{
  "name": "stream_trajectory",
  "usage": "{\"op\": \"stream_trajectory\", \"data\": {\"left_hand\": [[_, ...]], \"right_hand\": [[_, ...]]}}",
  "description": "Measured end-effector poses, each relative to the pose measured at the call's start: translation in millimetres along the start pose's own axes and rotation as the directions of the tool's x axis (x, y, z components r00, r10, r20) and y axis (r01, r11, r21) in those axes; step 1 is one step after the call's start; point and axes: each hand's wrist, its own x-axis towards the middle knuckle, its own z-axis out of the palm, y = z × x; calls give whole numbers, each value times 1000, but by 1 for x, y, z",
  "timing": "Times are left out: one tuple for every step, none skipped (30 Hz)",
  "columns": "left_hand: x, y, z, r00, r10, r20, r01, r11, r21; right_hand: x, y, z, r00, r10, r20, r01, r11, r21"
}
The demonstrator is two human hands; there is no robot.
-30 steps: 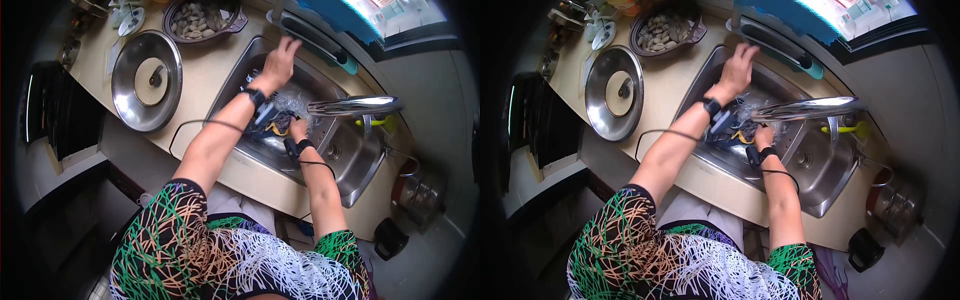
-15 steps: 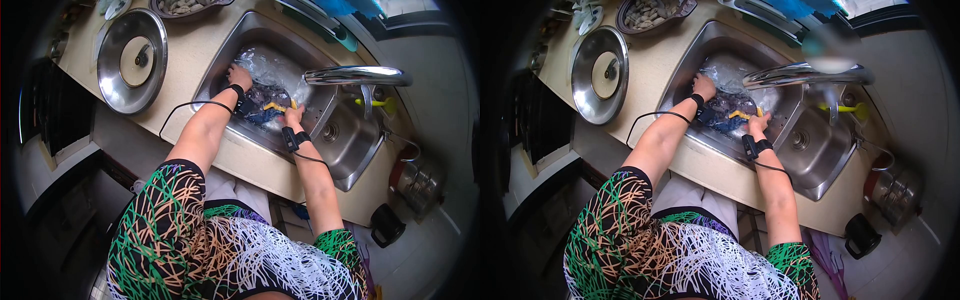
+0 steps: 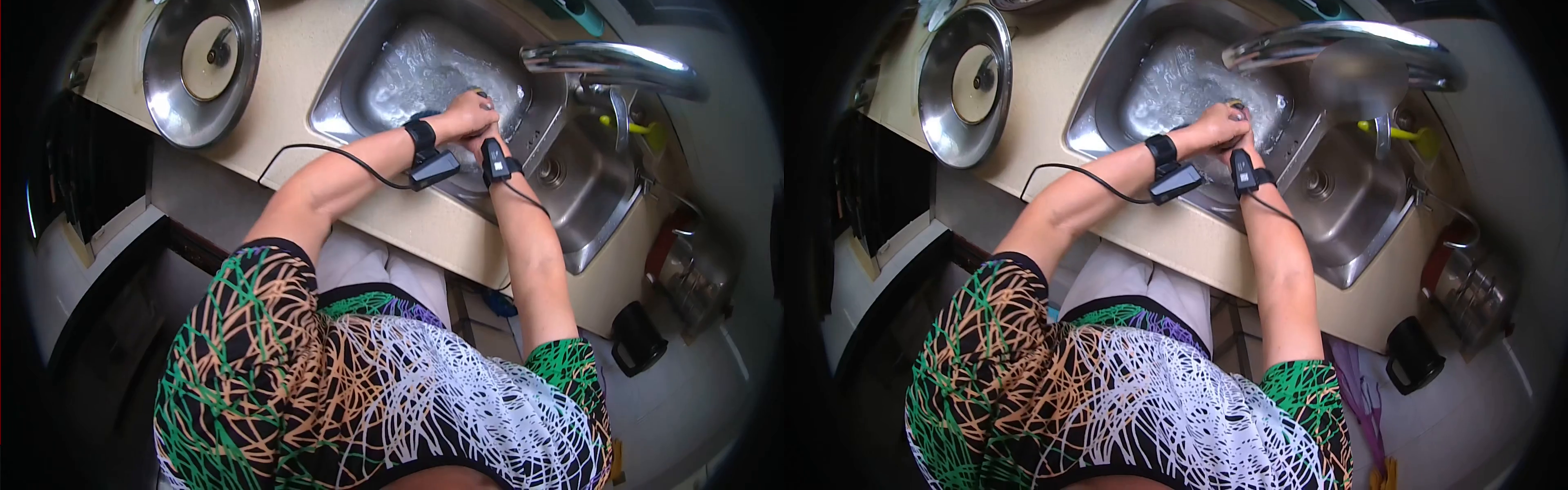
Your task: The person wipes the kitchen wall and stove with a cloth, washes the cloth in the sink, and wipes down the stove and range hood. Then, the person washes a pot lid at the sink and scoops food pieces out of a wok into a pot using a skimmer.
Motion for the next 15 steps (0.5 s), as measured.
{"op": "stream_trajectory", "data": {"left_hand": [[-4, 4, -1, 1000, -18, 23, 19, 1000, -8], [-7, 10, -5, 999, -31, 41, 32, 999, -13], [-6, 8, -6, 999, 48, -10, -47, 998, 49], [-5, 5, -10, 991, 100, -90, -93, 993, 78], [4, -1, -15, 973, 154, -169, -137, 985, 107], [10, -6, -20, 947, 214, -242, -184, 973, 140], [8, -4, -30, 947, 205, -247, -162, 969, 184], [5, -3, -40, 947, 193, -257, -135, 965, 227], [9, -8, -46, 944, 193, -266, -105, 944, 313], [18, -16, -55, 950, 190, -248, -79, 914, 397], [26, -27, -63, 957, 179, -228, -51, 878, 476], [32, -40, -68, 966, 158, -205, -21, 838, 545], [31, -47, -75, 966, 155, -206, 20, 751, 660], [31, -49, -86, 965, 162, -208, 56, 646, 761], [29, -50, -94, 977, 75, -199, 128, 542, 831]], "right_hand": [[7, -2, 0, 1000, -29, 5, 29, 1000, -8], [14, -4, 1, 998, -59, 11, 59, 998, -15], [19, -3, 5, 997, -60, 56, 57, 997, 56], [22, 1, 8, 993, -63, 96, 50, 991, 127], [22, 5, 8, 989, -69, 134, 42, 980, 194], [13, 5, 12, 991, -112, 68, 108, 992, 73], [5, 3, 13, 984, -146, 106, 152, 987, -46], [0, 5, 12, 975, -168, 149, 192, 968, -164], [14, 13, 18, 966, -98, 239, 90, 995, 43], [10, 12, 22, 966, -101, 240, 86, 994, 73], [-1, 14, 23, 967, -99, 236, 77, 992, 102], [-11, 15, 22, 970, -91, 224, 63, 990, 129], [-17, 9, 16, 989, -58, 136, 55, 998, 26], [-19, 6, 6, 990, -128, 52, 131, 990, -55], [-22, 5, -3, 978, -208, -20, 203, 969, -140]]}}
